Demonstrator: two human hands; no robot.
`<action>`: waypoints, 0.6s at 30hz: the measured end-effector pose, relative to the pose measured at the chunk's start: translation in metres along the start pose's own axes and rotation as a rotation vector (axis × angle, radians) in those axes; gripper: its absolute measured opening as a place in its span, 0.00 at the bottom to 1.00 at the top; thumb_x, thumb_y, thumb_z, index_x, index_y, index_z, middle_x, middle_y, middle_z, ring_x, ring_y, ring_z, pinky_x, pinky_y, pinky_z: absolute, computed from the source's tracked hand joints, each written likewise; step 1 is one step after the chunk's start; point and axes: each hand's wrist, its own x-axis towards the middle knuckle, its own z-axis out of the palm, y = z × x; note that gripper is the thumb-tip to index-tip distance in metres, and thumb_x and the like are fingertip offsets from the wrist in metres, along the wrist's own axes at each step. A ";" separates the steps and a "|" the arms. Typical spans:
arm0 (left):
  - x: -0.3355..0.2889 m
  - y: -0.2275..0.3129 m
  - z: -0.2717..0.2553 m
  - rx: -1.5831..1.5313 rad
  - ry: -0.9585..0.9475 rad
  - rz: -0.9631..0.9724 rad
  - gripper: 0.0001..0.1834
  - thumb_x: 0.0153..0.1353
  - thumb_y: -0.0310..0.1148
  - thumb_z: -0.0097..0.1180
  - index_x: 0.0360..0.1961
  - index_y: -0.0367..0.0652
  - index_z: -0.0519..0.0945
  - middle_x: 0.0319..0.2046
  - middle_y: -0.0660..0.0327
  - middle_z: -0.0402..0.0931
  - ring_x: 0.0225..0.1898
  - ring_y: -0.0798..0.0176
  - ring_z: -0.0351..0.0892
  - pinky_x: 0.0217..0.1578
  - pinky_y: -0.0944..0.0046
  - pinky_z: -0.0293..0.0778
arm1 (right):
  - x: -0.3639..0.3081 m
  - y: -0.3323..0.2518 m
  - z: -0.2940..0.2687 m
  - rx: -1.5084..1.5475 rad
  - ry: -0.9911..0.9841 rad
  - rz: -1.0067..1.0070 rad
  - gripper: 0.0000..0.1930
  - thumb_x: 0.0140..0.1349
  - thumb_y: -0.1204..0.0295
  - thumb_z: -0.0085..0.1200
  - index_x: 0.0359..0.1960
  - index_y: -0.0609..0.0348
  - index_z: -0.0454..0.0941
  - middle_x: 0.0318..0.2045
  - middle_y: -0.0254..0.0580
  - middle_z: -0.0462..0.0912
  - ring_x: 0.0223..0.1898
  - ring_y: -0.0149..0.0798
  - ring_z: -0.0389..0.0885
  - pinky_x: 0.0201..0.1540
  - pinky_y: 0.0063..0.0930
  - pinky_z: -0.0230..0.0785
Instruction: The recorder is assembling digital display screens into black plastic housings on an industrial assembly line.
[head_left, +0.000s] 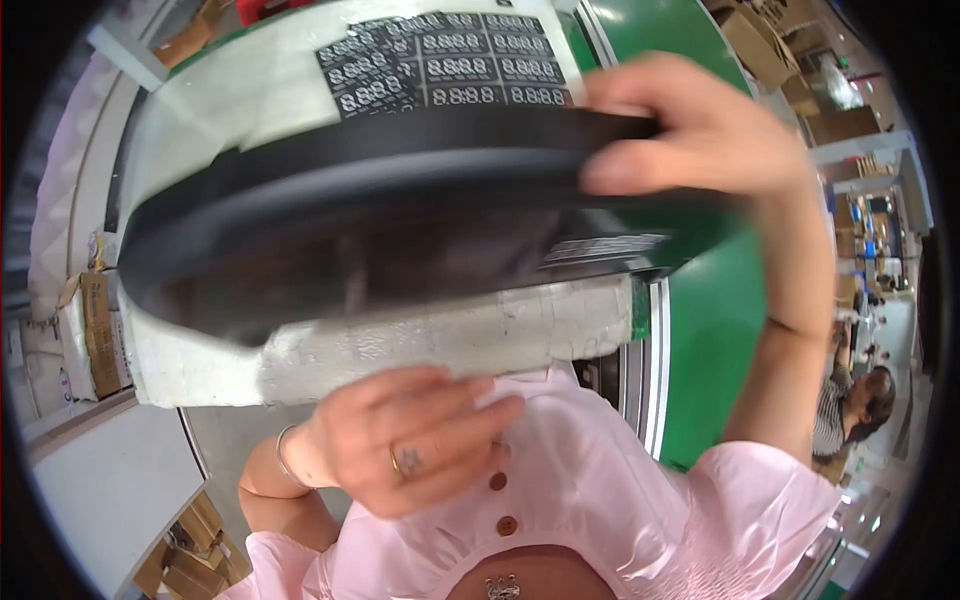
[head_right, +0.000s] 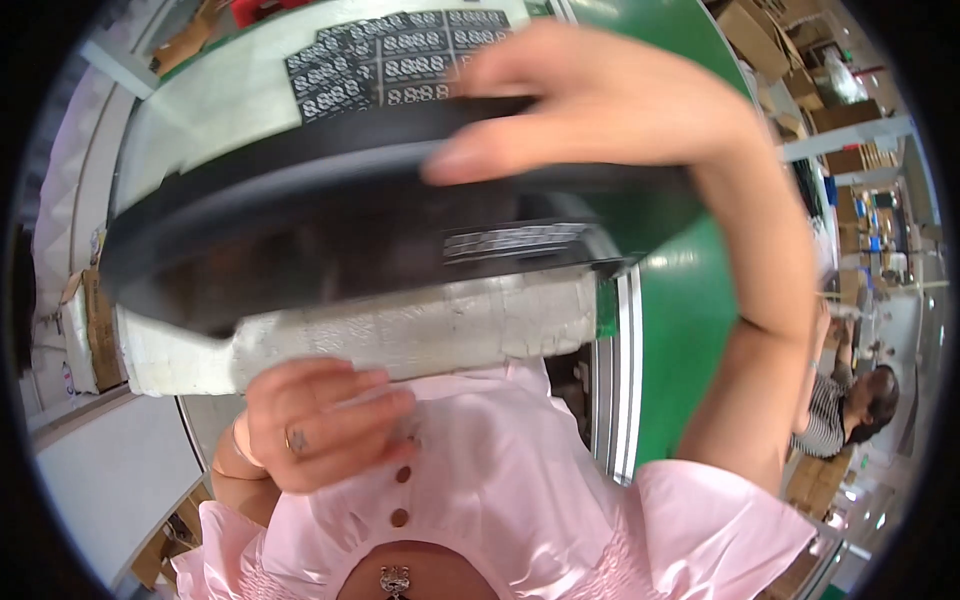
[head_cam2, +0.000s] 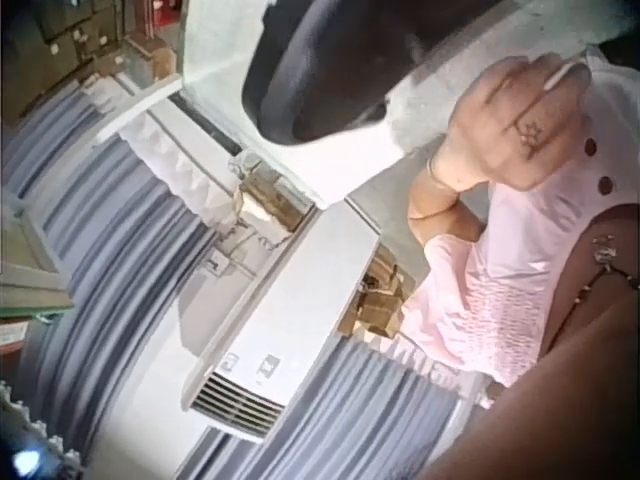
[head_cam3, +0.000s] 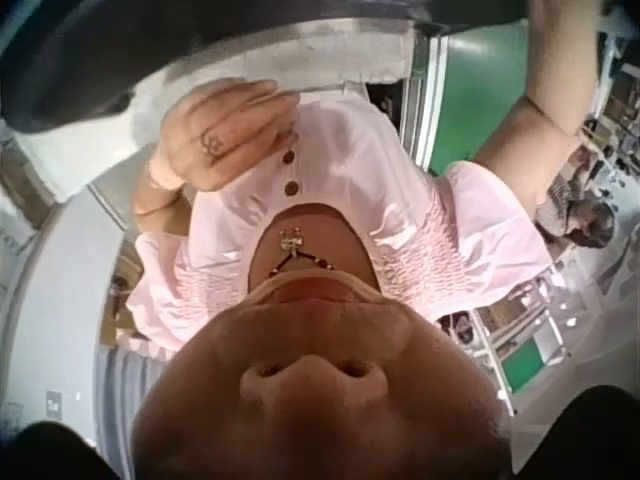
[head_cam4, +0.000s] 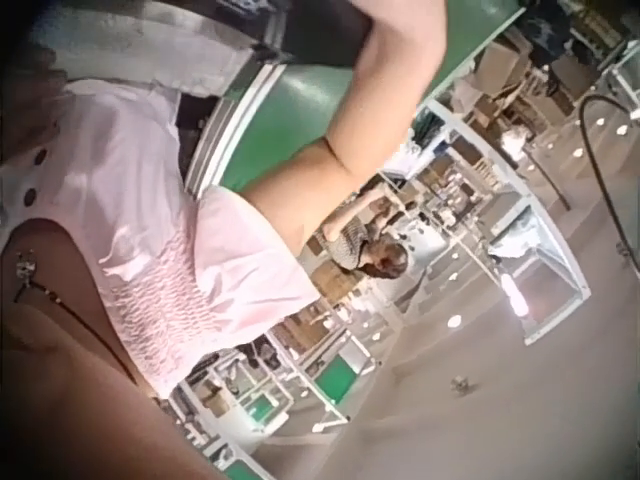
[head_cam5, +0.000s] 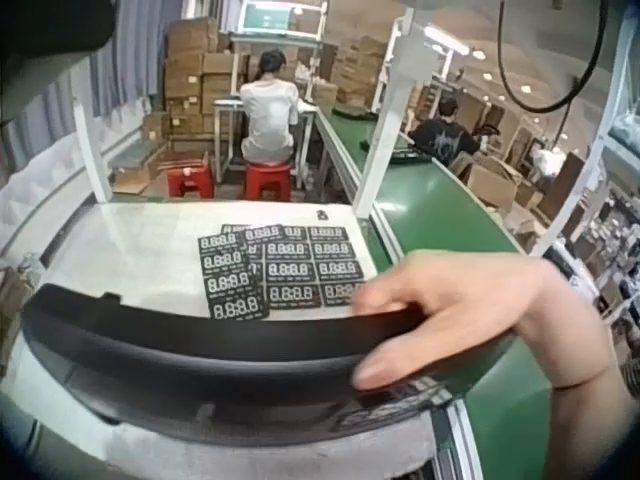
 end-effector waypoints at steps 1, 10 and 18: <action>-0.003 -0.001 -0.007 0.039 0.001 -0.010 0.06 0.43 0.31 0.64 0.22 0.46 0.79 0.44 0.59 0.81 0.41 0.57 0.81 0.41 0.59 0.77 | -0.026 -0.002 -0.012 0.185 0.033 0.096 0.24 0.51 0.49 0.62 0.28 0.62 0.75 0.18 0.27 0.70 0.24 0.22 0.69 0.24 0.20 0.59; -0.001 -0.154 0.011 0.024 -0.104 -0.399 0.15 0.48 0.32 0.67 0.37 0.41 0.79 0.47 0.56 0.78 0.50 0.51 0.75 0.49 0.57 0.73 | -0.283 0.132 0.002 -0.472 0.922 0.822 0.23 0.61 0.59 0.57 0.48 0.68 0.72 0.33 0.48 0.79 0.36 0.38 0.77 0.43 0.29 0.69; 0.044 -0.310 0.020 0.213 -0.083 -0.655 0.27 0.51 0.47 0.63 0.45 0.37 0.79 0.49 0.52 0.76 0.55 0.51 0.71 0.55 0.57 0.68 | -0.286 0.296 0.119 -0.987 0.868 1.246 0.18 0.58 0.59 0.56 0.44 0.56 0.74 0.38 0.49 0.80 0.42 0.51 0.78 0.41 0.44 0.70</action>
